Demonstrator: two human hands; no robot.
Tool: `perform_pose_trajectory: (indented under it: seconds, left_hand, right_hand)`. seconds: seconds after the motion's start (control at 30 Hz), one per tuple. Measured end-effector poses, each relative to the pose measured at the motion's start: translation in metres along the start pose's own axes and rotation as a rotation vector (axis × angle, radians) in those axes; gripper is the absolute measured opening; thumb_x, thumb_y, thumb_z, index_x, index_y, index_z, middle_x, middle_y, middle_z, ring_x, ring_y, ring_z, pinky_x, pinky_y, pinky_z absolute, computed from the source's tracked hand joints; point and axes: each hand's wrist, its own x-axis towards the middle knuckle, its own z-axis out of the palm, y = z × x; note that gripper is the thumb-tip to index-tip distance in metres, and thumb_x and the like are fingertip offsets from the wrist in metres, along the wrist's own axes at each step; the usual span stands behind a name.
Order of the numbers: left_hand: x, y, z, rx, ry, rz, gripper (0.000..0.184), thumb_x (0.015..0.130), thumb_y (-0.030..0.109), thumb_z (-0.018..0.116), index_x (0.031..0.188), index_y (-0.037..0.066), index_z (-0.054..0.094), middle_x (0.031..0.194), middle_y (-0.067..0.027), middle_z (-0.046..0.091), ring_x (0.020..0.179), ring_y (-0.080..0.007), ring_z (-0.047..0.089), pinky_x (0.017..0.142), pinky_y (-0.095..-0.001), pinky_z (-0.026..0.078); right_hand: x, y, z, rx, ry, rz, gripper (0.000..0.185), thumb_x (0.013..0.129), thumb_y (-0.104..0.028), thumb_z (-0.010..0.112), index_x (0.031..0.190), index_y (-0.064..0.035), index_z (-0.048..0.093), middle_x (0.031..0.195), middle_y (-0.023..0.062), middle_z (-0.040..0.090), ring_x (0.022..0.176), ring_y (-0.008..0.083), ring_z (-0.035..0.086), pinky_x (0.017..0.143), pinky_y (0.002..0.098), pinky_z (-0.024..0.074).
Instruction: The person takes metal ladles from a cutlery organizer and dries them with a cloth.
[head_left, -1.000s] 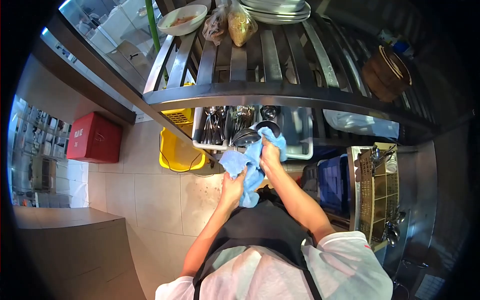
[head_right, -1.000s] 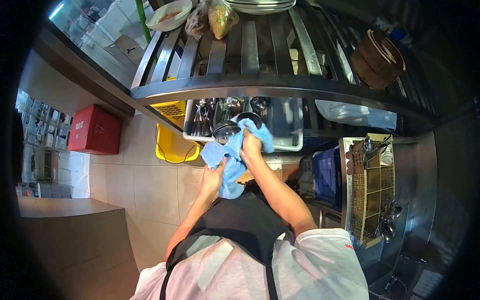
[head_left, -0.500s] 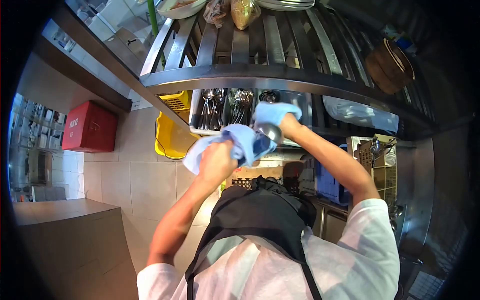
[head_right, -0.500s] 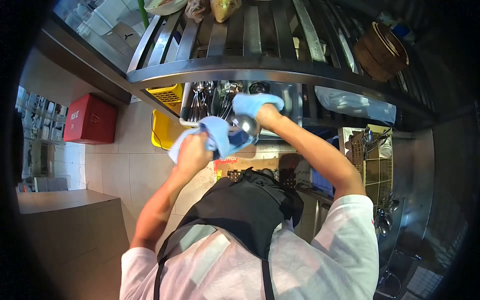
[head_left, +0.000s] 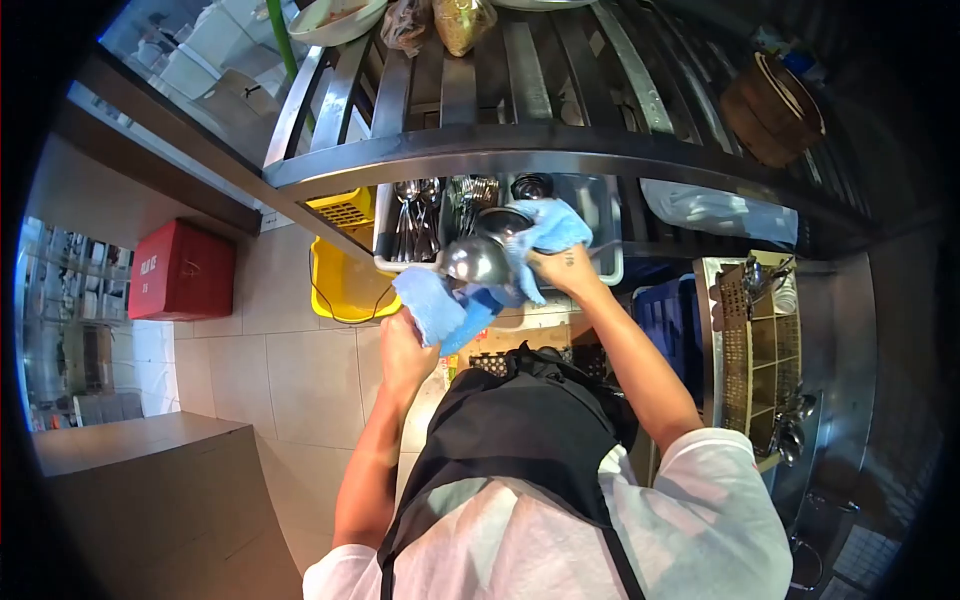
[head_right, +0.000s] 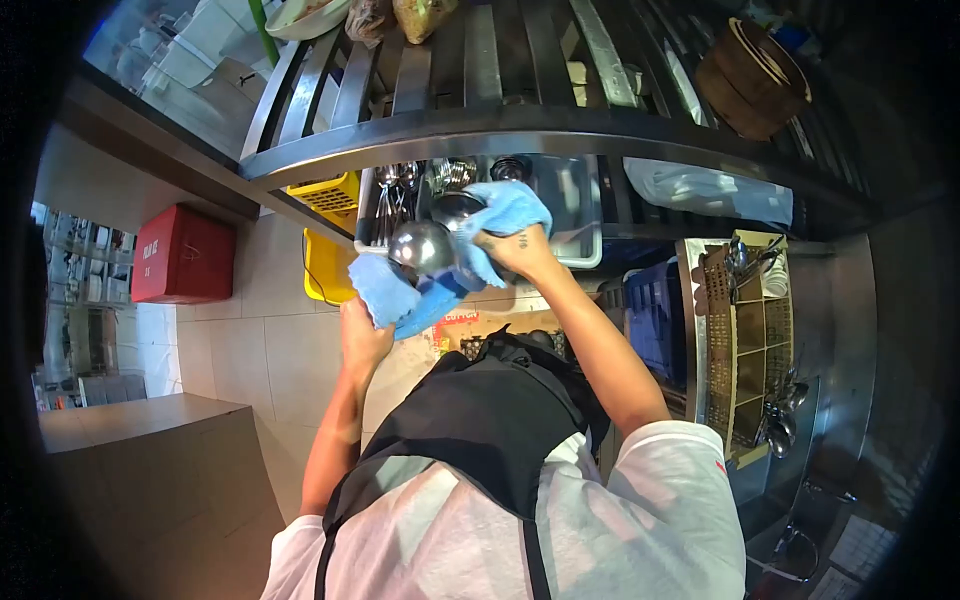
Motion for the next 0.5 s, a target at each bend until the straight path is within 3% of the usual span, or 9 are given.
perform_pose_trajectory:
  seconds: [0.07, 0.13, 0.2, 0.27, 0.33, 0.37, 0.4, 0.47, 0.5]
  left_hand:
    - [0.003, 0.01, -0.006, 0.176, -0.065, 0.12, 0.018, 0.058, 0.004, 0.057, 0.076, 0.0, 0.057, 0.063, -0.0182, 0.056, 0.058, -0.0325, 0.056, 0.053, -0.0346, 0.043]
    - [0.006, 0.025, -0.014, 0.326, -0.056, 0.365, 0.018, 0.056, 0.008, 0.06, 0.071, -0.001, 0.054, 0.057, -0.0165, 0.053, 0.053, -0.0327, 0.054, 0.047, -0.038, 0.041]
    - [0.01, 0.032, -0.019, 0.387, -0.065, 0.408, 0.018, 0.056, 0.01, 0.058, 0.07, -0.001, 0.053, 0.055, -0.014, 0.053, 0.05, -0.0303, 0.054, 0.045, -0.0393, 0.04]
    - [0.014, 0.035, -0.018, 0.553, -0.265, 0.571, 0.017, 0.058, 0.009, 0.055, 0.07, -0.002, 0.053, 0.054, -0.0142, 0.052, 0.05, -0.0299, 0.054, 0.046, -0.0385, 0.041]
    - [0.013, 0.044, -0.016, 0.593, -0.323, 0.547, 0.019, 0.056, 0.008, 0.054, 0.072, -0.003, 0.054, 0.057, -0.0154, 0.054, 0.052, -0.0314, 0.055, 0.048, -0.0387, 0.043]
    - [0.013, 0.04, -0.014, 0.528, -0.265, 0.42, 0.02, 0.056, 0.006, 0.054, 0.073, -0.003, 0.054, 0.059, -0.0171, 0.055, 0.053, -0.0329, 0.055, 0.05, -0.0395, 0.044]
    - [0.013, 0.034, -0.011, 0.463, -0.208, 0.292, 0.021, 0.055, 0.005, 0.053, 0.074, -0.004, 0.054, 0.062, -0.0189, 0.056, 0.055, -0.0345, 0.055, 0.051, -0.0402, 0.044]
    - [0.009, 0.017, 0.002, 0.364, -0.168, 0.112, 0.02, 0.059, 0.004, 0.053, 0.078, -0.003, 0.055, 0.068, -0.0192, 0.059, 0.061, -0.0311, 0.058, 0.056, -0.037, 0.045]
    - [0.006, 0.018, 0.012, -0.008, -0.024, 0.065, 0.018, 0.062, 0.005, 0.053, 0.079, -0.003, 0.056, 0.07, -0.0167, 0.059, 0.064, -0.0266, 0.059, 0.059, -0.0343, 0.045]
  right_hand:
    - [0.026, -0.034, -0.013, -0.259, -0.134, -0.376, 0.017, 0.062, -0.007, 0.059, 0.079, -0.0089, 0.062, 0.081, 0.0078, 0.059, 0.079, 0.0249, 0.056, 0.07, 0.0304, 0.0425]
    - [0.04, -0.013, -0.002, -0.319, -0.021, -0.374, 0.014, 0.057, -0.006, 0.061, 0.069, -0.0122, 0.064, 0.076, 0.0075, 0.06, 0.074, 0.0285, 0.055, 0.067, 0.0303, 0.0427]
    - [0.058, -0.028, 0.001, -0.703, -0.883, -0.157, 0.015, 0.055, -0.006, 0.061, 0.068, -0.0131, 0.063, 0.073, 0.0084, 0.059, 0.07, 0.0278, 0.055, 0.064, 0.0303, 0.043]
    - [0.058, -0.051, 0.037, -1.059, -1.075, 0.191, 0.009, 0.063, -0.013, 0.054, 0.07, -0.0109, 0.06, 0.07, 0.0112, 0.057, 0.073, 0.0267, 0.056, 0.061, 0.0319, 0.0446]
    - [0.016, 0.021, 0.015, -0.514, -0.766, -0.224, 0.015, 0.067, -0.016, 0.051, 0.078, -0.0105, 0.06, 0.07, 0.0116, 0.058, 0.079, 0.0261, 0.057, 0.065, 0.0342, 0.0451]
    - [0.018, 0.0, 0.005, -0.315, -0.489, -0.356, 0.017, 0.068, -0.016, 0.052, 0.083, -0.0097, 0.059, 0.07, 0.0115, 0.058, 0.073, 0.0265, 0.058, 0.064, 0.0356, 0.0461]
    - [0.025, 0.01, -0.003, -0.569, -0.514, -0.42, 0.015, 0.066, -0.011, 0.054, 0.08, -0.0083, 0.06, 0.07, 0.0112, 0.059, 0.064, 0.0268, 0.059, 0.06, 0.0332, 0.047]
    - [0.023, 0.017, -0.006, -0.224, -0.068, -0.403, 0.016, 0.062, -0.004, 0.056, 0.077, -0.0068, 0.06, 0.069, 0.0114, 0.06, 0.057, 0.0249, 0.059, 0.056, 0.0296, 0.0469]
    - [0.019, 0.007, -0.003, -0.17, 0.119, -0.305, 0.016, 0.06, -0.001, 0.056, 0.076, -0.005, 0.06, 0.07, 0.0109, 0.06, 0.058, 0.0219, 0.059, 0.057, 0.028, 0.0464]
